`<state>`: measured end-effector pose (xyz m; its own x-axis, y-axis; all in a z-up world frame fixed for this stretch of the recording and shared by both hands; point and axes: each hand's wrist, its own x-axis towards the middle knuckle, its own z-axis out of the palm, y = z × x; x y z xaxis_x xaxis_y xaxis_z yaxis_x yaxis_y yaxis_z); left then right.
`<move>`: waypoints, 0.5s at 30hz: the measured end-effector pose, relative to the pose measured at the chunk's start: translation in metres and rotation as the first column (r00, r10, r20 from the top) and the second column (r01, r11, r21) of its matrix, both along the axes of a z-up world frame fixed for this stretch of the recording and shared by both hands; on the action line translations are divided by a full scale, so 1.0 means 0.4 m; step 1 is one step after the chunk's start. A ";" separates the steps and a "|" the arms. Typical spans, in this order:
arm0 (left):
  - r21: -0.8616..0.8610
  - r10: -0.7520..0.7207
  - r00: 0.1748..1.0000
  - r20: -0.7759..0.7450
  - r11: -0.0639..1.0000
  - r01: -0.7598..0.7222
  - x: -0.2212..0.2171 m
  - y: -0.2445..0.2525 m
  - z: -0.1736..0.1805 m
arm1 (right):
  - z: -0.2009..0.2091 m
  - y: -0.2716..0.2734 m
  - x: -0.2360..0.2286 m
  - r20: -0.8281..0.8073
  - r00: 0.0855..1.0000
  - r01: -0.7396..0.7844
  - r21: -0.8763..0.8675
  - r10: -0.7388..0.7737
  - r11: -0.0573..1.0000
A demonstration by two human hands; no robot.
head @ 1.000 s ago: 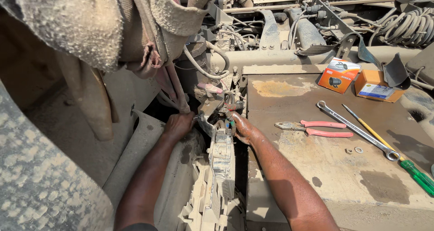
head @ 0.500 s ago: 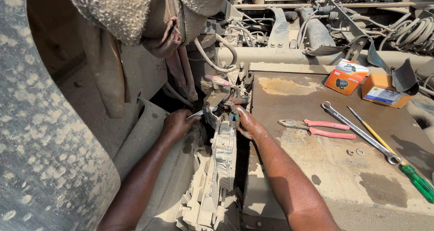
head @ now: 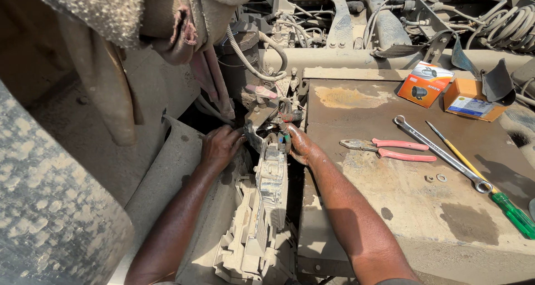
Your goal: The person works on the internal components of a truck, cleaning parts with a spray bottle and using a wrench to tighten or loosen bolts on a metal assembly.
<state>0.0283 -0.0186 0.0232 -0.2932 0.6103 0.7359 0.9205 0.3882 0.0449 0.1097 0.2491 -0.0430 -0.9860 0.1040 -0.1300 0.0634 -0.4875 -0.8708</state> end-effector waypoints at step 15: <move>-0.076 0.012 0.999 -0.047 0.997 -0.015 -0.038 0.032 -0.013 | -0.018 0.012 -0.008 0.016 1.000 0.014 0.011 -0.014 1.000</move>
<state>0.0130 -0.0056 0.0180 -0.2685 0.6616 0.7002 0.9156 0.4012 -0.0279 0.1067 0.2540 -0.0503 -0.9823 0.1196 -0.1444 0.0703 -0.4788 -0.8751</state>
